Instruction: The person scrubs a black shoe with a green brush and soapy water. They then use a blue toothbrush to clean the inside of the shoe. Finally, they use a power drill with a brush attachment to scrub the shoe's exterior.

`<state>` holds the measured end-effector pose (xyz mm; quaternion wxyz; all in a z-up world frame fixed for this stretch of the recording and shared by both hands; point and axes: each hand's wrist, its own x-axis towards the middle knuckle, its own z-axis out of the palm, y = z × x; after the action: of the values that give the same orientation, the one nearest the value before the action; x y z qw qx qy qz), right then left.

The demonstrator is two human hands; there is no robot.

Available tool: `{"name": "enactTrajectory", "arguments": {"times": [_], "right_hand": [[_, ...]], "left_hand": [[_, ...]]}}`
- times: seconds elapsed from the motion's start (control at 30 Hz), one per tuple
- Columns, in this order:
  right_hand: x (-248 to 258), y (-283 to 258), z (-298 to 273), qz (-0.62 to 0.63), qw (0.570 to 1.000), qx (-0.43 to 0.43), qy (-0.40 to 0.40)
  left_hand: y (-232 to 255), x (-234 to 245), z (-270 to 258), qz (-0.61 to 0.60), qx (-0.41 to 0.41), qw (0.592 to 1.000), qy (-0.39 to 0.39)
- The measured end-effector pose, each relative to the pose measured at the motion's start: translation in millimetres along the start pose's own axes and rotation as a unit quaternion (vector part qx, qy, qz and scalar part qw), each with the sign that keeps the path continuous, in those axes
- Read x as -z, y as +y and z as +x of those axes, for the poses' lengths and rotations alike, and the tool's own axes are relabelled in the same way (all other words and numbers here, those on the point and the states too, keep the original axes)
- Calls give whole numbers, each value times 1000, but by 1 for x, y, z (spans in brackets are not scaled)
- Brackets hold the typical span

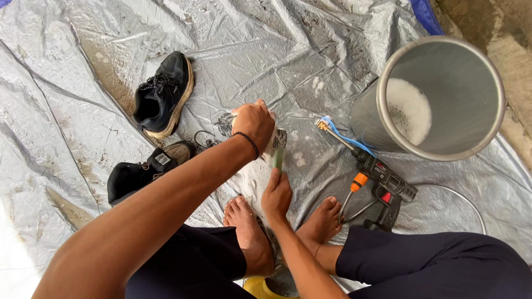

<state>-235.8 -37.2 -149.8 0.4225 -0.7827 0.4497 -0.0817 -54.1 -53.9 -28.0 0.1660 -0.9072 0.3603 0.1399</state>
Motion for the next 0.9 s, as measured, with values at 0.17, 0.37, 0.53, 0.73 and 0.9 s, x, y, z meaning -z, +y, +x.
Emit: {"name": "enactTrajectory", "arguments": {"times": [0.17,0.37,0.53,0.73,0.9], "right_hand": [[33,-79,78,20,998,39,-40],[39,-72,21,39,996,-21,-81],[23,-54,-14,3,996,-41,-84],[38,-91,83,-45,986,-45,-152],[41,-74,33,-23,991,-25,-130]], "left_hand": [[6,22,-14,60,-41,997,1],[-5,21,-12,4,-40,999,-19],[-21,8,-2,16,-38,999,-32],[-15,5,-15,50,-60,997,-29],[-24,16,2,44,-60,996,-43]]}}
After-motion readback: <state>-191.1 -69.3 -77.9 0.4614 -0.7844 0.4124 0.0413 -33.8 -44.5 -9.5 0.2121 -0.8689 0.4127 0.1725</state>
